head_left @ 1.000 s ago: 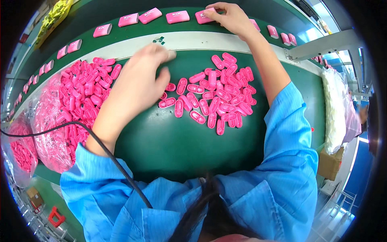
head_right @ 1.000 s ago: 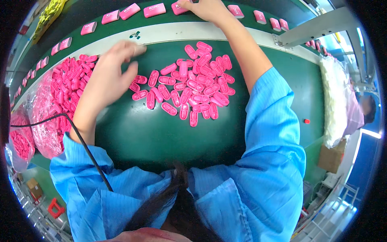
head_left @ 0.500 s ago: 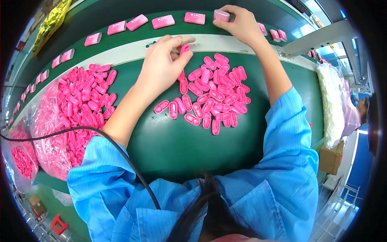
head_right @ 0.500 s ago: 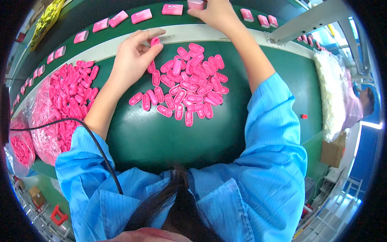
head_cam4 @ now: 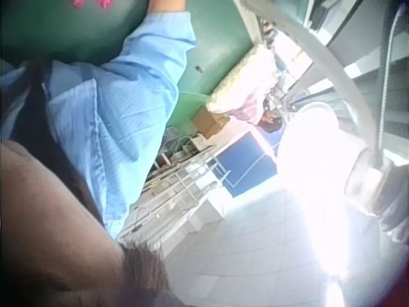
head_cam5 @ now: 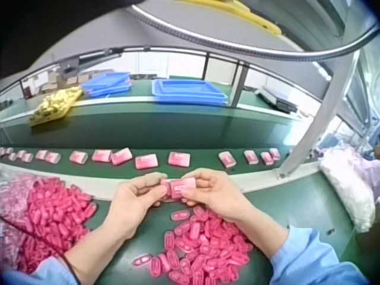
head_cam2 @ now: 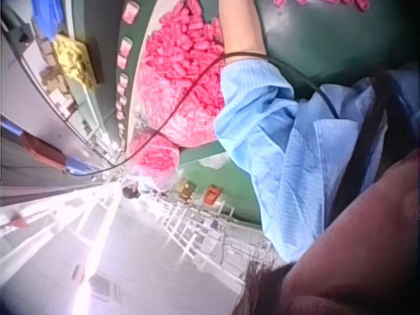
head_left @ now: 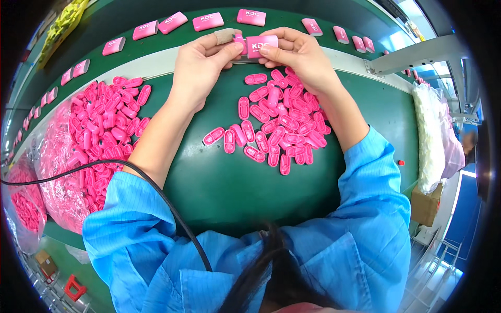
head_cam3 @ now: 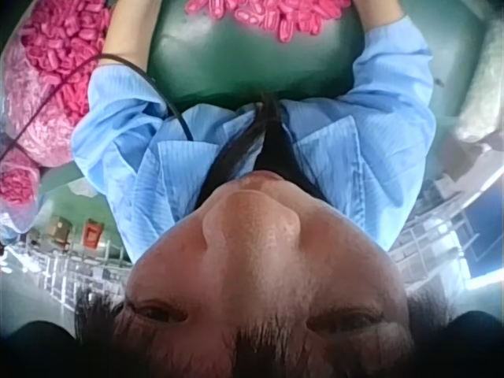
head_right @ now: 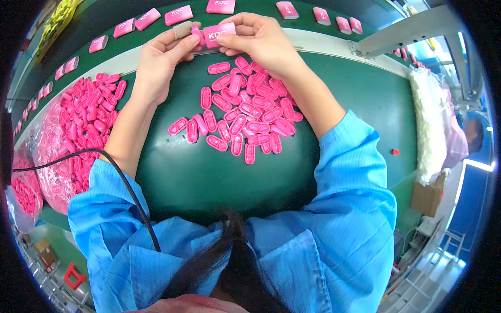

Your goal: The person assembles small pink plastic components by hand on a green workbench. They pick up a pink rectangular base and a smaller pink cap, fit them together, and place the finished unit on the table. This repetitive assembly process continues throughout the video.

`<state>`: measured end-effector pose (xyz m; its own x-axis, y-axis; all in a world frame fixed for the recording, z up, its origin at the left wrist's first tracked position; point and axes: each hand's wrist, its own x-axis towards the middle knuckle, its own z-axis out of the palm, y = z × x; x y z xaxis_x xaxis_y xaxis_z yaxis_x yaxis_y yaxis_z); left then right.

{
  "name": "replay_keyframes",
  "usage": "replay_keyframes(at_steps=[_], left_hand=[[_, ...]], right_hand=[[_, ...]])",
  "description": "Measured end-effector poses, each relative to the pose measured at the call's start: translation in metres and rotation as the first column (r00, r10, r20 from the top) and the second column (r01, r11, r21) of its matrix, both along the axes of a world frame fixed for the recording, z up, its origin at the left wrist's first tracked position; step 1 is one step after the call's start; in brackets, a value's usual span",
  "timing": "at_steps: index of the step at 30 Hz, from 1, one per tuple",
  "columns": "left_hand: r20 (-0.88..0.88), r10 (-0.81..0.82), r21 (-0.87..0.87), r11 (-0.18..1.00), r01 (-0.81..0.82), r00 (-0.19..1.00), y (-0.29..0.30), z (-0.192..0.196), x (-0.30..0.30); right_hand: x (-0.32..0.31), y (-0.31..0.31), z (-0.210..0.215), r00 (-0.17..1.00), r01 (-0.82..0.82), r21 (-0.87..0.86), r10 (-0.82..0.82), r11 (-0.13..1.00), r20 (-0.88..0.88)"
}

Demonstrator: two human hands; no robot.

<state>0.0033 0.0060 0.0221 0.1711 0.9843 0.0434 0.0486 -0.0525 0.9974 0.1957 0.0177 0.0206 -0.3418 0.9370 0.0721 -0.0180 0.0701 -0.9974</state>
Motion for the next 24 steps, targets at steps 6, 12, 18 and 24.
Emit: replay_keyframes(at_steps=[6, 12, 18, 24], left_hand=[[0.091, 0.013, 0.138, 0.990, -0.025, 0.996, -0.006, -0.009, 0.011], [0.089, 0.050, 0.137, 0.989, -0.062, 0.995, -0.007, -0.009, 0.012], [-0.026, 0.042, 0.233, 0.972, -0.035, 0.999, -0.013, -0.005, 0.013], [0.038, 0.033, 0.223, 0.974, -0.041, 0.999, -0.013, -0.009, 0.014]], right_hand=[[-0.006, -0.001, -0.004, 0.985, 0.000, -0.016, -0.003, 1.000, -0.175], [-0.006, -0.003, -0.003, 0.996, 0.046, -0.024, -0.047, 0.999, -0.070], [-0.010, -0.006, 0.000, 0.993, 0.013, 0.005, -0.013, 1.000, -0.119], [-0.012, -0.009, -0.002, 0.992, 0.077, 0.111, -0.065, 0.991, -0.105]])
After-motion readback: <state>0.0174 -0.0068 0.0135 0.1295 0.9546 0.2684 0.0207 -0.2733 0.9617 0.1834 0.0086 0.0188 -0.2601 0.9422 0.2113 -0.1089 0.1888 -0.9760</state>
